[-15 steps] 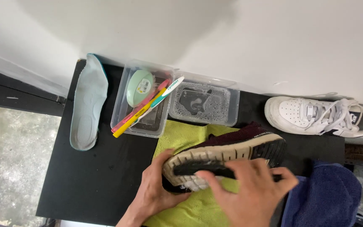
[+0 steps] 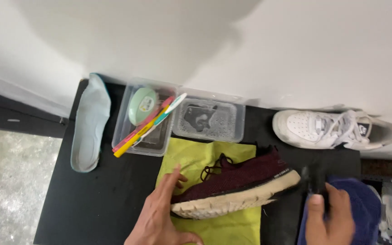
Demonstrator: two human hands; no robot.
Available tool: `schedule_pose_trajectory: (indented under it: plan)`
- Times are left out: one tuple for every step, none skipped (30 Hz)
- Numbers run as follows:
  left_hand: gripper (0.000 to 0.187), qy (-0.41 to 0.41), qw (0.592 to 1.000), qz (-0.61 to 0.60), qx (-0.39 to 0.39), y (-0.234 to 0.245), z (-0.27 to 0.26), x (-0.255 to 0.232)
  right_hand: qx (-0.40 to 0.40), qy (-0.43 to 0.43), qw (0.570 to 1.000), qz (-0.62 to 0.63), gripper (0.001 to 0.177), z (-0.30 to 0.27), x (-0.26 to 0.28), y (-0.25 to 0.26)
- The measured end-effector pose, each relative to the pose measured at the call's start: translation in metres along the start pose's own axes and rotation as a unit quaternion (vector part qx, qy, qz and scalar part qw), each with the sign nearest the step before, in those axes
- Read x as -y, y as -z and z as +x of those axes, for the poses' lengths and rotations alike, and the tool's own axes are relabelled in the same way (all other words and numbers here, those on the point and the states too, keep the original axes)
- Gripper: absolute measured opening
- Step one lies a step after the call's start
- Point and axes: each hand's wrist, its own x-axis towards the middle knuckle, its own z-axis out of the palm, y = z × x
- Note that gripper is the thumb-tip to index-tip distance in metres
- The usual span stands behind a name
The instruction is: Scrubbing the sole of a sneaker with a brush and soapy water to remove dirt.
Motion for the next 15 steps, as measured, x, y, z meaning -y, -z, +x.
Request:
schedule_pose_trajectory:
  plan:
    - [0.147, -0.004, 1.000, 0.000, -0.025, -0.002, -0.002, 0.004, 0.038, 0.068, 0.997, 0.013, 0.048, 0.005, -0.017, -0.005]
    - [0.153, -0.010, 0.999, 0.001, -0.050, -0.004, -0.004, 0.008, 0.074, 0.134, 0.988, 0.026, 0.061, 0.010, -0.034, -0.009]
    - [0.153, -0.012, 0.999, 0.005, -0.045, -0.005, -0.007, 0.009, 0.070, 0.128, 0.989, 0.026, 0.061, 0.011, -0.024, -0.010]
    - [0.144, -0.023, 0.995, 0.049, -0.082, -0.007, -0.010, 0.011, 0.091, 0.069, 0.993, 0.041, 0.058, 0.014, -0.013, -0.010]
    - [0.138, -0.034, 0.988, 0.094, -0.119, -0.009, -0.013, 0.013, 0.113, 0.009, 0.992, 0.057, 0.060, 0.016, -0.002, -0.011]
    - [0.138, -0.035, 0.988, 0.096, -0.117, -0.015, -0.015, 0.018, 0.111, 0.007, 0.992, 0.058, 0.060, 0.020, -0.001, -0.014]
    - [0.094, -0.078, 0.957, 0.200, -0.195, -0.022, -0.017, 0.023, 0.132, -0.012, 0.991, 0.037, 0.057, 0.023, -0.001, -0.016]
    - [0.081, -0.120, 0.908, 0.299, -0.269, -0.028, -0.020, 0.028, 0.153, -0.030, 0.988, 0.015, 0.055, 0.028, 0.001, -0.019]
    - [0.081, -0.121, 0.907, 0.300, -0.268, -0.033, -0.019, 0.027, 0.153, -0.031, 0.988, 0.016, 0.055, 0.031, 0.017, -0.014]
    - [0.071, -0.095, 0.908, 0.315, -0.258, -0.040, -0.020, 0.025, 0.201, -0.090, 0.975, -0.022, 0.044, 0.034, 0.033, -0.009]
    - [0.062, -0.069, 0.908, 0.329, -0.248, -0.047, -0.020, 0.024, 0.246, -0.150, 0.956, -0.059, 0.048, 0.036, 0.050, -0.004]
    - [0.062, -0.064, 0.908, 0.329, -0.251, -0.042, -0.018, 0.019, 0.250, -0.145, 0.955, -0.059, 0.048, 0.036, 0.046, -0.004]
    - [0.063, -0.028, 0.951, 0.224, -0.209, -0.036, -0.016, 0.013, 0.232, -0.127, 0.963, -0.057, 0.044, 0.035, 0.043, -0.004]
    - [0.065, 0.003, 0.980, 0.115, -0.164, -0.031, -0.012, 0.007, 0.211, -0.110, 0.970, -0.054, 0.041, 0.036, 0.039, -0.003]
    - [0.065, 0.005, 0.979, 0.114, -0.167, -0.020, -0.012, 0.000, 0.213, -0.107, 0.970, -0.054, 0.041, 0.036, 0.038, -0.001]
